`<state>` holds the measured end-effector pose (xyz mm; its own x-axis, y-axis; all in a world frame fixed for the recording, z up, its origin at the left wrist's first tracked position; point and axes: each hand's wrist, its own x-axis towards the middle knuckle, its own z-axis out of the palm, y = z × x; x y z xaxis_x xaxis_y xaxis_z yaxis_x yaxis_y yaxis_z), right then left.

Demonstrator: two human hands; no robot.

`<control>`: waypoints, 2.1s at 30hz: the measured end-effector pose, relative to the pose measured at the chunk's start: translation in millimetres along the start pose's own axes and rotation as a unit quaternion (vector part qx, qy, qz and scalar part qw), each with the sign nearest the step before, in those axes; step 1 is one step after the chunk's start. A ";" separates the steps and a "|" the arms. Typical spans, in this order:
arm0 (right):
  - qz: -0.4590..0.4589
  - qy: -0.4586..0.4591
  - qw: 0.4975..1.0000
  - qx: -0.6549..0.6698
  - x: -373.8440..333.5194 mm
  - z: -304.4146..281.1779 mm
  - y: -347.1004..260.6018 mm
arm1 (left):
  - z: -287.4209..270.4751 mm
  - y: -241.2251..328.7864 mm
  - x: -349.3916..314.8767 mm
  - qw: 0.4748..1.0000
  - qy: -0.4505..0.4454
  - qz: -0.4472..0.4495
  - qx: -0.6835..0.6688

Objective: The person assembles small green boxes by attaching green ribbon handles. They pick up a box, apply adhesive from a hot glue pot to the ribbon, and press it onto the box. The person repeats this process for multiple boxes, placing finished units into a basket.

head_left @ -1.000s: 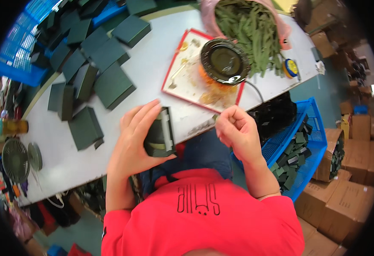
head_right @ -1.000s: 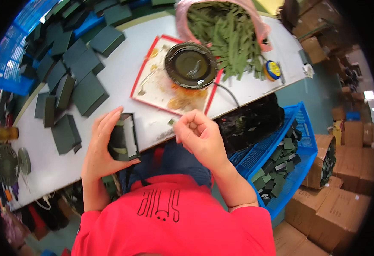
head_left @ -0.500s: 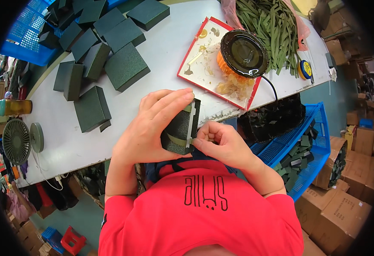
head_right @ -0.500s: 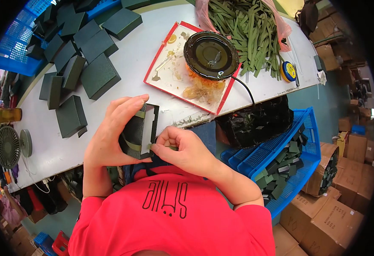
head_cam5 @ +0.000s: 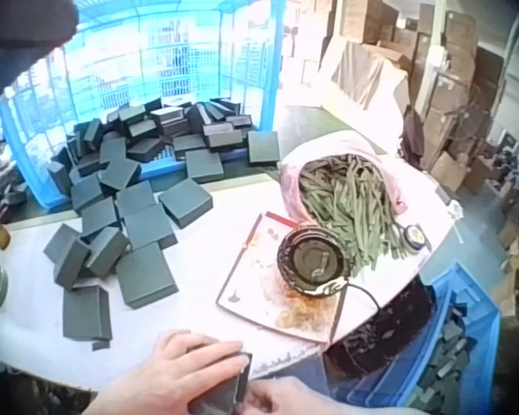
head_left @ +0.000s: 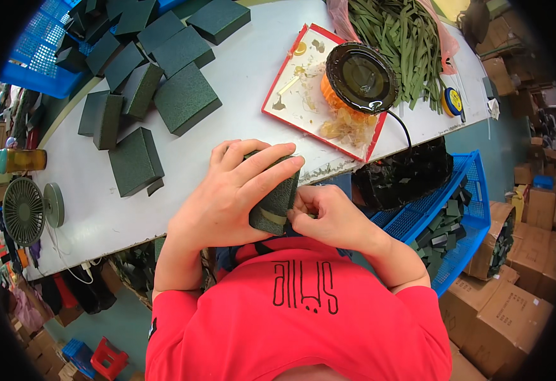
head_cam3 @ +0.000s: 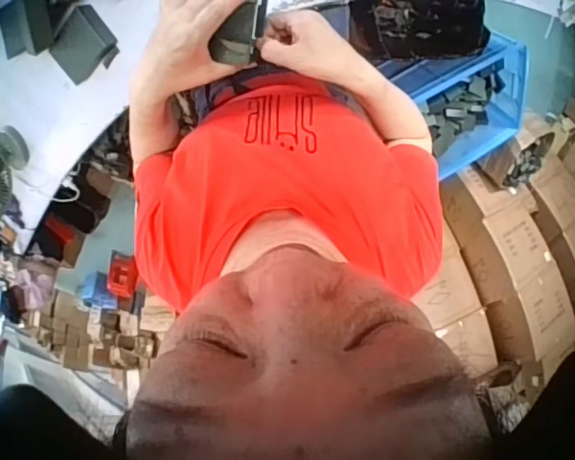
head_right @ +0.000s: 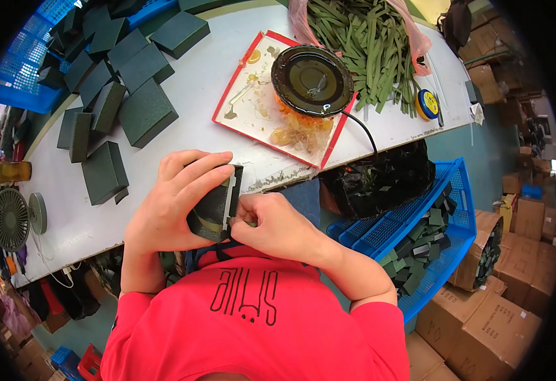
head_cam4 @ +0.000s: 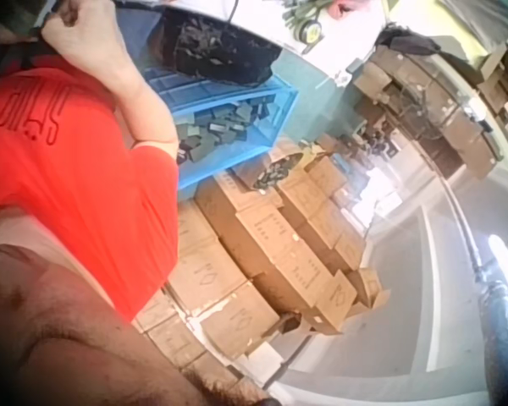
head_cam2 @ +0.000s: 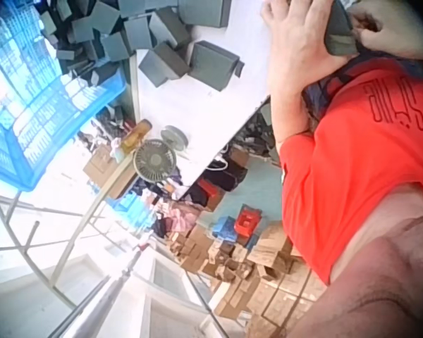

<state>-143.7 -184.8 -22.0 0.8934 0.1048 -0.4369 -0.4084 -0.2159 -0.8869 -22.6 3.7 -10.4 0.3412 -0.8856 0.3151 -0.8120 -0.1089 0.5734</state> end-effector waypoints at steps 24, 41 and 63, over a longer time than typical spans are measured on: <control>-0.037 0.072 0.997 -0.003 -1.5 10.7 9.4 | 3.3 4.2 0.6 0.999 0.005 0.010 0.049; -0.124 0.273 0.922 0.244 -31.5 -7.2 23.9 | -2.4 -1.4 -4.1 0.997 0.063 -0.050 0.022; -0.034 -0.118 0.963 0.238 -30.0 6.3 48.3 | 20.6 14.5 7.5 0.999 0.043 -0.029 -0.014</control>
<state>-191.5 -192.2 -52.7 0.8771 0.3323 -0.3469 -0.4394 0.2635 -0.8588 -41.6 -13.8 -15.3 0.4274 -0.8360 0.3441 -0.7770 -0.1452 0.6125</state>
